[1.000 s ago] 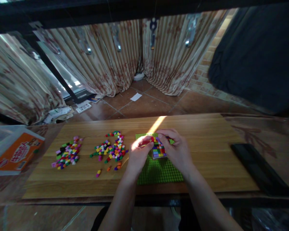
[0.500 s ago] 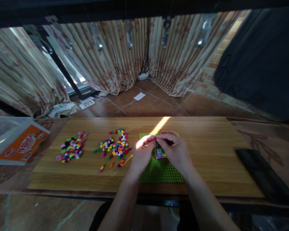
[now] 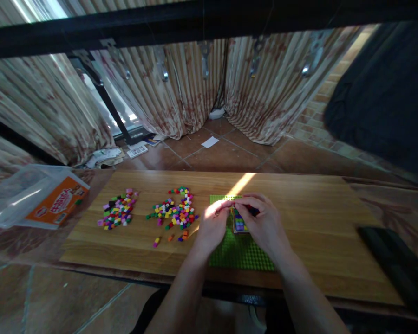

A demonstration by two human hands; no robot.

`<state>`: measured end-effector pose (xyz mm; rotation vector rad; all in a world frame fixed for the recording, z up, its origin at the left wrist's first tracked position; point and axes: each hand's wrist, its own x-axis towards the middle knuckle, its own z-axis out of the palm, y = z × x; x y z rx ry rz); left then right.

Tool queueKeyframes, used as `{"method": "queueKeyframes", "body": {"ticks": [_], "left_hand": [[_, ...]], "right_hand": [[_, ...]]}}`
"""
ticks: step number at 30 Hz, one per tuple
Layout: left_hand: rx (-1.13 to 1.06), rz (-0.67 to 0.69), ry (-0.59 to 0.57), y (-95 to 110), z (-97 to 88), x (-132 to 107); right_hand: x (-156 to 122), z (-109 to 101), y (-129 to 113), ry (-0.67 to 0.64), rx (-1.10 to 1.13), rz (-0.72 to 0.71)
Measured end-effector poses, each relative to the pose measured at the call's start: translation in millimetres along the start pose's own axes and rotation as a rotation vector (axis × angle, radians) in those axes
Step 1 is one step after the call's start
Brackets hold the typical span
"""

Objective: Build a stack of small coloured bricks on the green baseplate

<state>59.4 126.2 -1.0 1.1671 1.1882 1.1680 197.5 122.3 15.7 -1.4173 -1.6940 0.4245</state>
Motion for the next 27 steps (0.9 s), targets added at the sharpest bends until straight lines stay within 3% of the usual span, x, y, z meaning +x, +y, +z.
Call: {"method": "queueKeyframes", "body": {"ticks": [3,5,8,11,16,23,27], "left_hand": [[0.053,-0.01,0.114,0.8,-17.5,4.7],[0.134,0.014,0.236,2.3,-39.2,11.1],[0.344,0.039,0.42,7.6,-80.4,21.1],[0.703,0.017,0.6,13.8,-115.3,27.9],[1.027,-0.069,0.557,11.3,-135.1,37.1],[1.18,0.132,0.371,-3.5,-128.7,49.7],[1.198,0.145,0.303,-6.3,-122.1,51.9]], "right_hand": [[-3.6,-4.5,0.2,0.018,0.107,0.04],[-4.8,-10.1,0.5,0.101,0.135,0.058],[-3.7,-17.8,4.9,0.233,0.146,0.095],[-1.5,-19.3,13.2,0.267,0.193,0.164],[-0.2,-14.3,20.5,0.257,0.198,0.196],[0.3,-15.7,15.8,0.228,0.201,0.212],[-0.3,-16.4,15.2,0.216,0.209,0.214]]}}
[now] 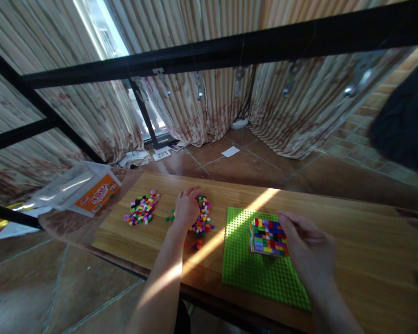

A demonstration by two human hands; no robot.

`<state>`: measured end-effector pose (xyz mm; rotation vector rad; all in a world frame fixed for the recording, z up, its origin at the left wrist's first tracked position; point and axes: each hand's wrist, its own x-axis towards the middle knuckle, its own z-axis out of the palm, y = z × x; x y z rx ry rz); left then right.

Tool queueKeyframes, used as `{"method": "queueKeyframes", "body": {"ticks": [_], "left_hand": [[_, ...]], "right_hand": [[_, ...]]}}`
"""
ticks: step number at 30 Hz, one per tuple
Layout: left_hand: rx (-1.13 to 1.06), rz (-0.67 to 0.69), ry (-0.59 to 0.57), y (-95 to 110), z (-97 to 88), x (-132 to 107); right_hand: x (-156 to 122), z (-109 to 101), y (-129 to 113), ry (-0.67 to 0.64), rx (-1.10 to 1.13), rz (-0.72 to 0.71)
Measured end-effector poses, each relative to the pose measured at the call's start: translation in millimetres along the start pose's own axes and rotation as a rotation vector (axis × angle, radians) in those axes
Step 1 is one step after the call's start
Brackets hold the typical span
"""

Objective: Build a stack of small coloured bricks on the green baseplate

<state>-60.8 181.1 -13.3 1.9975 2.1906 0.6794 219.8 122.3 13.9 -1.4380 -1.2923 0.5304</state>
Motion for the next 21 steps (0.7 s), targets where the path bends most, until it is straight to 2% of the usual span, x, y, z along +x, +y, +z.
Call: {"method": "queueKeyframes", "body": {"ticks": [6,15,18,21], "left_hand": [[0.003,-0.01,-0.035,3.6,2.0,-0.1],[0.029,-0.033,-0.042,5.7,-7.9,-6.1],[-0.177,-0.106,0.01,4.5,-12.3,-3.5],[-0.683,-0.252,0.085,10.4,-20.7,-2.0]], "right_hand": [[1.0,2.1,5.4,0.013,0.014,0.01],[0.9,3.0,5.2,0.009,0.037,0.047],[0.7,2.8,4.5,0.006,0.022,0.046],[1.1,3.8,3.7,0.021,0.023,0.029]]}}
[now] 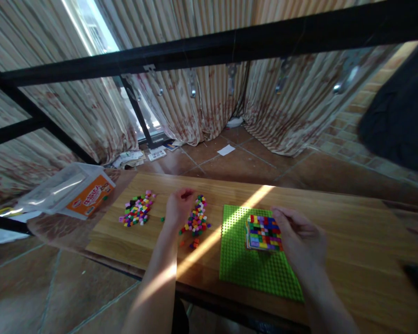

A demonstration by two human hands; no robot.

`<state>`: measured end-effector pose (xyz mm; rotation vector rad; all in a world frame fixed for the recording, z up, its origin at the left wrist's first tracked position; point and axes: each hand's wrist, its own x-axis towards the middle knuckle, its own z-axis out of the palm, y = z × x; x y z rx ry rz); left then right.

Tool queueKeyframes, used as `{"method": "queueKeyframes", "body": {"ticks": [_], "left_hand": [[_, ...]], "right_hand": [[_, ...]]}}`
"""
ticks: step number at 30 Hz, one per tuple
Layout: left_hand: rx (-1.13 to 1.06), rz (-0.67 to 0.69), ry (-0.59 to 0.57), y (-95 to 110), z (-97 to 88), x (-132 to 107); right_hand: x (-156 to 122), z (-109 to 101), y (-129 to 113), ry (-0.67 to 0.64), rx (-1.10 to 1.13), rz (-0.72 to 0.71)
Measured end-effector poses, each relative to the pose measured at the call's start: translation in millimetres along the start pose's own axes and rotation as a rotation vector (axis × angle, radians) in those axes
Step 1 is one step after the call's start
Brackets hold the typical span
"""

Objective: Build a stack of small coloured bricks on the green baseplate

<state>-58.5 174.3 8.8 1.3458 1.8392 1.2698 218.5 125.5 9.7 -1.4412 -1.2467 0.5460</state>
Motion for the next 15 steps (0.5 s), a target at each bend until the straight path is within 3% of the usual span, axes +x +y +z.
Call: {"method": "queueKeyframes", "body": {"ticks": [3,5,9,15], "left_hand": [[-0.62,-0.183,-0.064,17.8,1.3,-9.7],[-0.885,-0.284,-0.147,30.7,5.9,-20.8],[-1.049,-0.426,-0.233,50.7,23.8,-44.5],[-1.135,-0.409,-0.264,74.7,52.5,-74.0]], "right_hand": [[-0.2,1.5,-5.9,0.045,-0.013,-0.079],[-2.3,2.2,-14.1,0.075,-0.035,-0.177],[-13.9,4.5,-34.9,0.033,-0.076,-0.369],[-30.4,15.7,-53.4,-0.07,-0.174,-0.567]]}}
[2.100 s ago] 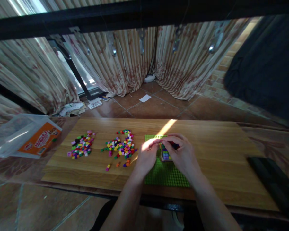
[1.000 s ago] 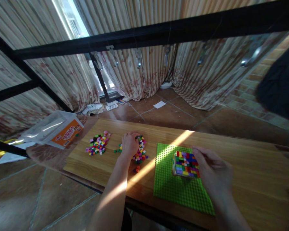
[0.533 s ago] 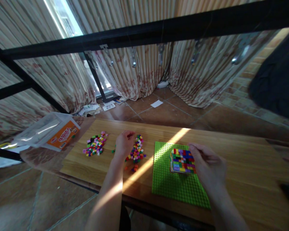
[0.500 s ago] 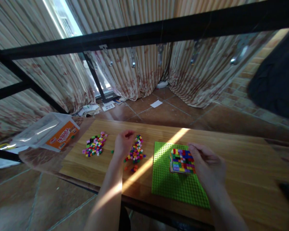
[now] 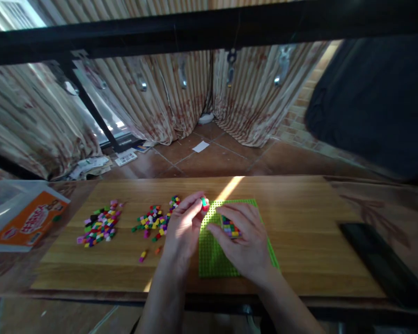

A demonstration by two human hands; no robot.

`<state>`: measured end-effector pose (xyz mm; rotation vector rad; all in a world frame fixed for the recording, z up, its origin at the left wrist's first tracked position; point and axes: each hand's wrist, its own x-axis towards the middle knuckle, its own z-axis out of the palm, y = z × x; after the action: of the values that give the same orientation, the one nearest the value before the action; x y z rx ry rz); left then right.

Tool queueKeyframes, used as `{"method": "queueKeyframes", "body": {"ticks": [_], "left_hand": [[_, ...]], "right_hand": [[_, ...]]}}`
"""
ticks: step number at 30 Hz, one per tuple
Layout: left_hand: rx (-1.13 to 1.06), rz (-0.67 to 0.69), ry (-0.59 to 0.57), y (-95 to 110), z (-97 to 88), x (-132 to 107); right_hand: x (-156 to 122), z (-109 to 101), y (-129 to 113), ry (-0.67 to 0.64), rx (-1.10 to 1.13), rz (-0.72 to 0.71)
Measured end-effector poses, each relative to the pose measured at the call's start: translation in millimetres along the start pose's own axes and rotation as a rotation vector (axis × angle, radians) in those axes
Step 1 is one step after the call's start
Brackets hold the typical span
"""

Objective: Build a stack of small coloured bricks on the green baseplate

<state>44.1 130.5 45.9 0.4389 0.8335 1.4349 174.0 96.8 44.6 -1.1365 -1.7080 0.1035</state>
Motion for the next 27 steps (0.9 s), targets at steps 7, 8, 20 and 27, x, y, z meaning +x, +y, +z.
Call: {"method": "queueKeyframes", "body": {"ticks": [7,8,20,27], "left_hand": [[-0.043,-0.057,0.012,-12.6,17.3,-17.9],[-0.031,-0.057,0.01,-12.9,16.2,-18.5],[0.459,0.121,-0.209,-8.7,-6.5,-20.1],[0.421,0.117,-0.124,-10.1,-13.6,-16.1]], "right_hand": [[2.2,2.0,6.5,0.027,-0.029,0.041],[2.4,1.5,7.6,0.019,-0.009,0.04],[3.4,-6.9,15.8,-0.176,0.44,0.281],[8.4,-27.4,43.5,-0.131,0.449,0.41]]}}
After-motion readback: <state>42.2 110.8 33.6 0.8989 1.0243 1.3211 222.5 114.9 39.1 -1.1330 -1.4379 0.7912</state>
